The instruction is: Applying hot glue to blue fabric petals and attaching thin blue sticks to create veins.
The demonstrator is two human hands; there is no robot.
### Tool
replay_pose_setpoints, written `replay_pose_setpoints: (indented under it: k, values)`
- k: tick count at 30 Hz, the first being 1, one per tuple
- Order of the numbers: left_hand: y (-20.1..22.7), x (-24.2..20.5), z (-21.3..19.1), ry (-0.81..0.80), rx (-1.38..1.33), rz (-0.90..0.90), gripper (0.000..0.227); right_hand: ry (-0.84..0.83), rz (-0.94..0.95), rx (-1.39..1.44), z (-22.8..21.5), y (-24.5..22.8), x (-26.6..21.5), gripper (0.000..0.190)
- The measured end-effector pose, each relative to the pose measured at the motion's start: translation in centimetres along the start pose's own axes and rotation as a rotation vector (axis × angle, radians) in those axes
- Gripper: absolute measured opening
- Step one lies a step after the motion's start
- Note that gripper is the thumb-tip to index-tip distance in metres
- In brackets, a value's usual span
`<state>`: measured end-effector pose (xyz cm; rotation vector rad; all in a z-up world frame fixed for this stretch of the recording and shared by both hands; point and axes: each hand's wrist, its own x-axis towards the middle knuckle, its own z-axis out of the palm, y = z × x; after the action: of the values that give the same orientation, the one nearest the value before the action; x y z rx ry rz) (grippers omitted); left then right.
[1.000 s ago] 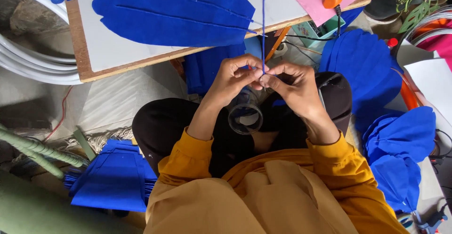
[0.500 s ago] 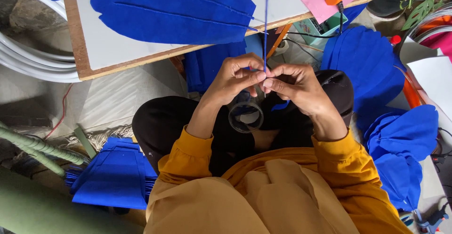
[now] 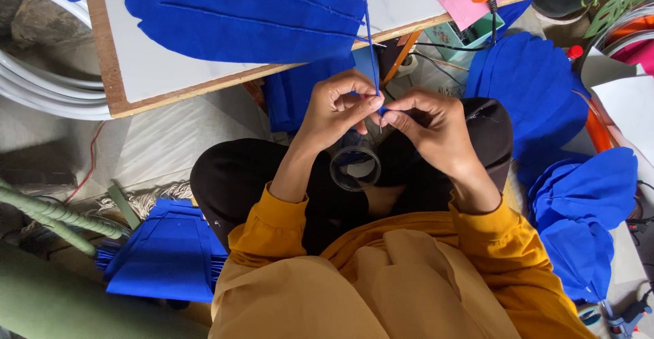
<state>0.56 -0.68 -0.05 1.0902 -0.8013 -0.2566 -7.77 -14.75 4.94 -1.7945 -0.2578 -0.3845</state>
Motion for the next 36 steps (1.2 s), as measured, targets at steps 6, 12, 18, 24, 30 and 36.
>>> replay_pose_setpoints:
  k: [6,12,18,24,30,36]
  values:
    - [0.6,0.1,0.7,0.095,0.168,0.076,0.006,0.108,0.01,-0.25,0.4,-0.2,-0.8,0.005]
    - [1.1,-0.2,2.9,0.293,0.334,0.101,0.011,0.193,0.031,-0.314,0.7,1.3,-0.8,0.006]
    - [0.8,-0.1,0.8,0.019,0.018,-0.146,0.01,0.002,0.211,0.183,0.2,2.1,0.2,0.004]
    - [-0.2,-0.4,0.2,0.099,-0.056,-0.184,0.013,-0.077,0.222,0.329,-0.5,1.1,0.1,0.007]
    - [0.6,-0.2,0.3,0.093,0.06,-0.103,0.011,-0.065,0.055,0.097,-0.5,2.6,0.1,0.006]
    - [1.1,-0.3,0.8,0.141,0.268,-0.018,0.008,0.004,-0.019,-0.172,-0.5,1.4,0.0,0.003]
